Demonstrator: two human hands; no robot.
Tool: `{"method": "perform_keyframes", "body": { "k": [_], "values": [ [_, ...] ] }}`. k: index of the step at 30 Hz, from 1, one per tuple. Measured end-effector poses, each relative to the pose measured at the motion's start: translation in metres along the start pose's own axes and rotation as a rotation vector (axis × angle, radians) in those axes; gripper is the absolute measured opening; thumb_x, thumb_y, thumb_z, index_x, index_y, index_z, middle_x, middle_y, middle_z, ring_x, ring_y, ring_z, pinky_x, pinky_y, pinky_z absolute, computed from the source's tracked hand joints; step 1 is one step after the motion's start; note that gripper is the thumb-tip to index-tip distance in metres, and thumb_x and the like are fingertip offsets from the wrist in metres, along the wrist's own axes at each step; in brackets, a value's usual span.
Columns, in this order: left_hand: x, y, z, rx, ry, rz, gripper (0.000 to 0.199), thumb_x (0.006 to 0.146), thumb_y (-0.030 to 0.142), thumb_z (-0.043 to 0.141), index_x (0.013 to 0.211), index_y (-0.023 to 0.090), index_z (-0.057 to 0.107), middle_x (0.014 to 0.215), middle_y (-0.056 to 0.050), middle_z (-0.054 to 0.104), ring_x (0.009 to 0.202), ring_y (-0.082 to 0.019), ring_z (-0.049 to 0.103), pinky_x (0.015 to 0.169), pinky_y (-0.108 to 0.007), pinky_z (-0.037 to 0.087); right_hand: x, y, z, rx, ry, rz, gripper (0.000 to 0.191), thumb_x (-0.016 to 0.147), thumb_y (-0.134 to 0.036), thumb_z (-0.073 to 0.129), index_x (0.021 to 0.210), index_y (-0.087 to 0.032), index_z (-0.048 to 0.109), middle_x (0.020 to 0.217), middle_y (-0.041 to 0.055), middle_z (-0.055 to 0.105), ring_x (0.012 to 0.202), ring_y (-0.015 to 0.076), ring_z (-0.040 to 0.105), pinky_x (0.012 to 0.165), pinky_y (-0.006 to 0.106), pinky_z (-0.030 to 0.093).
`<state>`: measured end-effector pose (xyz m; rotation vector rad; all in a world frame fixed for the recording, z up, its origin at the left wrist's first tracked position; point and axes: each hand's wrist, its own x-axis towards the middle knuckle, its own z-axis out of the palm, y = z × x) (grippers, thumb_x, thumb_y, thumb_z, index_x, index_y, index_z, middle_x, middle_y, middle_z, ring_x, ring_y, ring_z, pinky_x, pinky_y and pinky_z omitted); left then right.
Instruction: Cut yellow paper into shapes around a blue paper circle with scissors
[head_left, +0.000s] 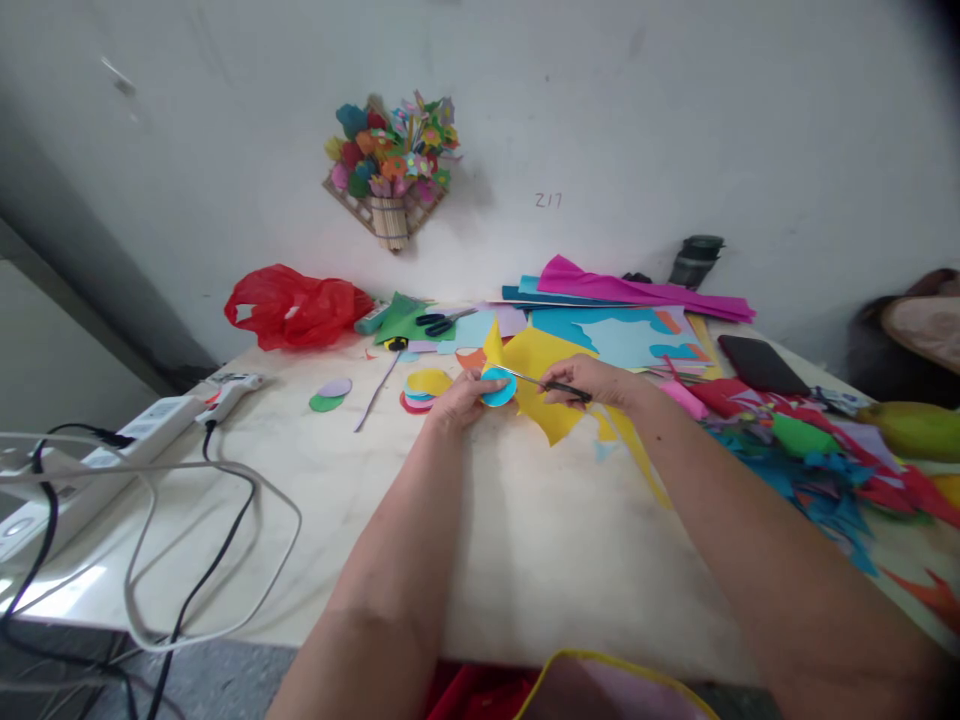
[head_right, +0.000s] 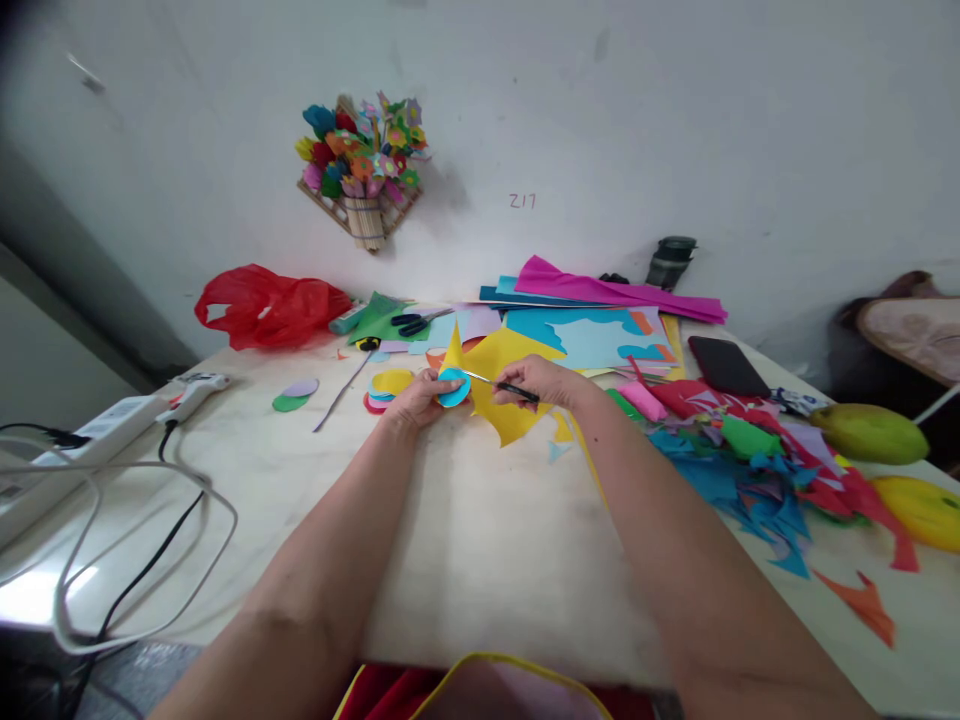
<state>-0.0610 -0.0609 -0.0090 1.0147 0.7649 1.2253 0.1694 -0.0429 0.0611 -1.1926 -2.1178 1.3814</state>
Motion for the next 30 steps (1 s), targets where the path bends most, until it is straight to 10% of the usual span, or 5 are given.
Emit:
{"method": "perform_keyframes", "body": {
  "k": [30],
  "values": [
    [-0.001, 0.001, 0.003, 0.003, 0.009, -0.007, 0.034, 0.049, 0.023, 0.099, 0.065, 0.010, 0.072, 0.065, -0.006, 0.070, 0.059, -0.013, 0.063, 0.069, -0.028, 0.053, 0.017, -0.006, 0.014, 0.112, 0.098, -0.111, 0.039, 0.057, -0.041, 0.092, 0.076, -0.014, 0.073, 0.050, -0.0058, 0.053, 0.041, 0.0078, 0.045, 0.040, 0.022, 0.037]
  ]
}}
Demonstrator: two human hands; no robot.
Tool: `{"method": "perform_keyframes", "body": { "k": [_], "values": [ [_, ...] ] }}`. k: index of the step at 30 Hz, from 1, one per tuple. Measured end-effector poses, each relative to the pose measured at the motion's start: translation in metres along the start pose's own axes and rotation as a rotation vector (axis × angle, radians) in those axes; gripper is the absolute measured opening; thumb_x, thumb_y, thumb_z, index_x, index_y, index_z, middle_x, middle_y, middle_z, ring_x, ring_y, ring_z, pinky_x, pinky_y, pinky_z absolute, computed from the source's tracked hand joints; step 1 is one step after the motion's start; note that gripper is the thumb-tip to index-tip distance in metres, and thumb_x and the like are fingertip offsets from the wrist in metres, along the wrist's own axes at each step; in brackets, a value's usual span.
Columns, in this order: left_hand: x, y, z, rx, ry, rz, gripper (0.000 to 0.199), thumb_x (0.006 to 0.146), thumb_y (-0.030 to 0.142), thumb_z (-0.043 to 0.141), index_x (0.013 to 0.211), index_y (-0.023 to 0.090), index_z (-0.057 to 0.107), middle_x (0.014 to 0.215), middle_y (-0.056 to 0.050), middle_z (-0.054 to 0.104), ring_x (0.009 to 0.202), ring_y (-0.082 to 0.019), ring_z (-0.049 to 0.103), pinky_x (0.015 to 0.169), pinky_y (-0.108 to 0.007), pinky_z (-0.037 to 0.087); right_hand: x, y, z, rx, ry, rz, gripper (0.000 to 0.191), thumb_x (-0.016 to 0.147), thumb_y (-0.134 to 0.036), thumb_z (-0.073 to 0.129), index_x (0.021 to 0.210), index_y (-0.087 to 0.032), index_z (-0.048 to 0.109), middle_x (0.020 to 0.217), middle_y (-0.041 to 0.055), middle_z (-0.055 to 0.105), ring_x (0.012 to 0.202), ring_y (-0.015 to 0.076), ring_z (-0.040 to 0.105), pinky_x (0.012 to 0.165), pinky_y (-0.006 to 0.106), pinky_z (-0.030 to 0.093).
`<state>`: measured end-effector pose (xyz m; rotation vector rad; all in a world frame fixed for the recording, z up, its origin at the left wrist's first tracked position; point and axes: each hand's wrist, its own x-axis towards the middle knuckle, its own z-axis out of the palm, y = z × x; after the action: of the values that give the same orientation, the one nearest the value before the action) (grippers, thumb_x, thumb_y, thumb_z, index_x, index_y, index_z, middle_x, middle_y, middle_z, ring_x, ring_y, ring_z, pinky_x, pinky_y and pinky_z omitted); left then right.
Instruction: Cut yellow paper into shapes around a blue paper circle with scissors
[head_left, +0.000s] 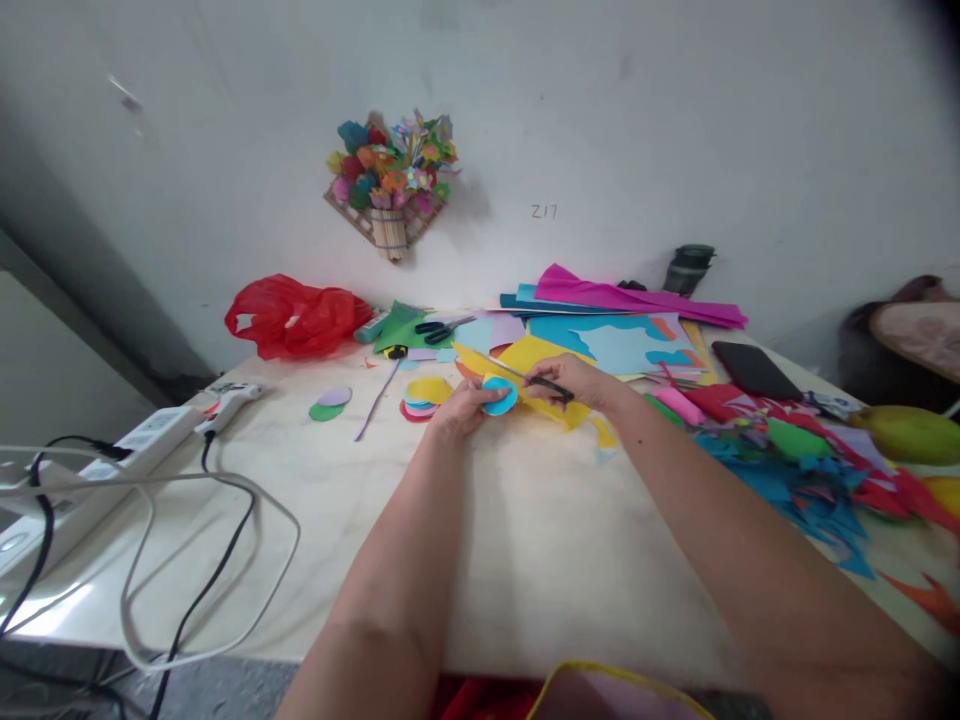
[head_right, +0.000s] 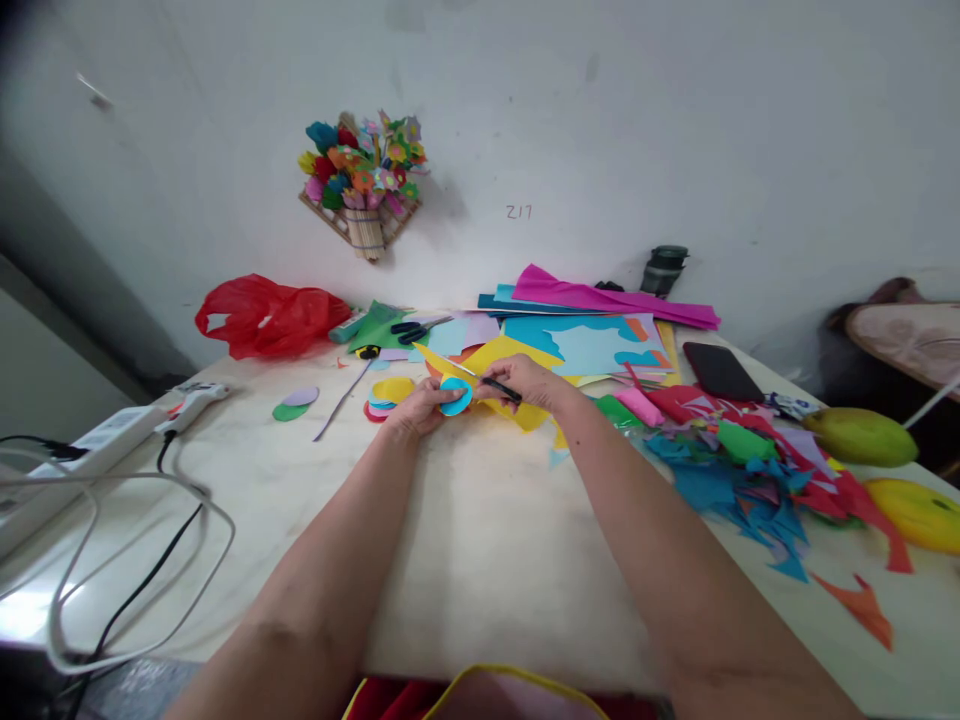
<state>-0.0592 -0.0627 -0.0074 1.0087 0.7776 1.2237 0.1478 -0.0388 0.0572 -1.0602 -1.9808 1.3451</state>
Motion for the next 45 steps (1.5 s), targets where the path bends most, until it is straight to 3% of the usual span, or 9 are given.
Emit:
{"method": "perform_keyframes", "body": {
  "k": [9, 12, 16, 24, 28, 31, 34, 38, 45],
  "values": [
    [-0.010, 0.017, -0.001, -0.076, 0.094, 0.118, 0.034, 0.051, 0.027, 0.098, 0.065, 0.013, 0.070, 0.064, -0.003, 0.069, 0.058, -0.013, 0.063, 0.066, -0.028, 0.055, -0.013, 0.003, 0.003, 0.144, 0.352, -0.032, 0.048, 0.064, -0.053, 0.090, 0.089, -0.014, 0.078, 0.057, -0.0013, 0.060, 0.046, 0.0104, 0.050, 0.046, 0.025, 0.046],
    [-0.019, 0.027, -0.002, -0.122, 0.134, 0.171, 0.033, 0.054, 0.026, 0.096, 0.061, 0.015, 0.065, 0.058, 0.000, 0.064, 0.055, -0.012, 0.060, 0.062, -0.027, 0.054, -0.017, 0.008, 0.005, -0.170, 0.438, 0.098, 0.045, 0.069, -0.056, 0.087, 0.088, -0.017, 0.080, 0.061, 0.0021, 0.064, 0.054, 0.0167, 0.060, 0.053, 0.029, 0.048],
    [-0.026, 0.033, 0.005, -0.095, 0.117, 0.195, 0.036, 0.054, 0.031, 0.096, 0.060, 0.016, 0.064, 0.057, 0.000, 0.062, 0.055, -0.013, 0.060, 0.060, -0.028, 0.053, -0.026, 0.012, 0.016, -0.865, 0.447, 0.288, 0.035, 0.078, -0.046, 0.082, 0.099, -0.018, 0.082, 0.098, 0.0153, 0.080, 0.097, 0.0306, 0.075, 0.073, 0.032, 0.052],
    [-0.026, 0.034, 0.029, 0.224, -0.011, 0.116, 0.039, 0.050, 0.035, 0.099, 0.058, 0.015, 0.067, 0.057, 0.000, 0.063, 0.055, -0.011, 0.056, 0.060, -0.027, 0.045, -0.038, 0.000, 0.037, -1.029, 0.284, 0.369, 0.030, 0.087, -0.031, 0.072, 0.109, -0.014, 0.082, 0.112, 0.0215, 0.079, 0.113, 0.0327, 0.073, 0.084, 0.032, 0.052],
    [-0.032, 0.027, 0.033, 0.246, -0.009, 0.082, 0.042, 0.054, 0.036, 0.099, 0.055, 0.016, 0.063, 0.052, 0.003, 0.057, 0.052, -0.010, 0.051, 0.057, -0.026, 0.042, -0.040, 0.000, 0.036, -0.997, 0.274, 0.375, 0.027, 0.082, -0.026, 0.074, 0.107, -0.018, 0.082, 0.115, 0.0177, 0.079, 0.111, 0.0309, 0.073, 0.080, 0.031, 0.052],
    [-0.036, 0.016, 0.035, 0.218, 0.057, 0.077, 0.044, 0.053, 0.037, 0.099, 0.054, 0.017, 0.060, 0.052, 0.004, 0.055, 0.051, -0.009, 0.049, 0.055, -0.024, 0.040, -0.040, 0.006, 0.034, -0.860, 0.381, 0.285, 0.017, 0.088, -0.028, 0.069, 0.097, -0.019, 0.080, 0.117, 0.0149, 0.079, 0.109, 0.0281, 0.073, 0.075, 0.029, 0.050],
    [-0.036, 0.006, 0.037, 0.213, 0.072, 0.047, 0.044, 0.052, 0.037, 0.099, 0.057, 0.017, 0.060, 0.055, 0.003, 0.058, 0.051, -0.009, 0.050, 0.053, -0.024, 0.038, -0.041, 0.013, 0.033, -0.370, 0.440, 0.178, 0.026, 0.096, -0.037, 0.060, 0.085, -0.018, 0.074, 0.099, 0.0125, 0.080, 0.085, 0.0204, 0.073, 0.058, 0.024, 0.046],
    [-0.032, -0.003, 0.038, 0.224, 0.075, 0.002, 0.045, 0.049, 0.039, 0.098, 0.061, 0.017, 0.062, 0.057, 0.002, 0.059, 0.052, -0.011, 0.051, 0.049, -0.024, 0.034, -0.043, 0.015, 0.036, 0.168, 0.367, 0.138, 0.022, 0.088, -0.033, 0.070, 0.073, -0.017, 0.067, 0.075, 0.0073, 0.074, 0.056, 0.0116, 0.061, 0.043, 0.020, 0.036],
    [-0.024, -0.013, 0.035, 0.280, 0.032, 0.030, 0.046, 0.046, 0.042, 0.099, 0.061, 0.016, 0.063, 0.058, 0.001, 0.062, 0.052, -0.010, 0.051, 0.052, -0.024, 0.038, -0.052, 0.007, 0.037, 0.147, 0.366, 0.167, 0.021, 0.079, -0.007, 0.069, 0.060, -0.017, 0.064, 0.052, -0.0003, 0.062, 0.047, 0.0085, 0.053, 0.040, 0.016, 0.035]
  ]
}}
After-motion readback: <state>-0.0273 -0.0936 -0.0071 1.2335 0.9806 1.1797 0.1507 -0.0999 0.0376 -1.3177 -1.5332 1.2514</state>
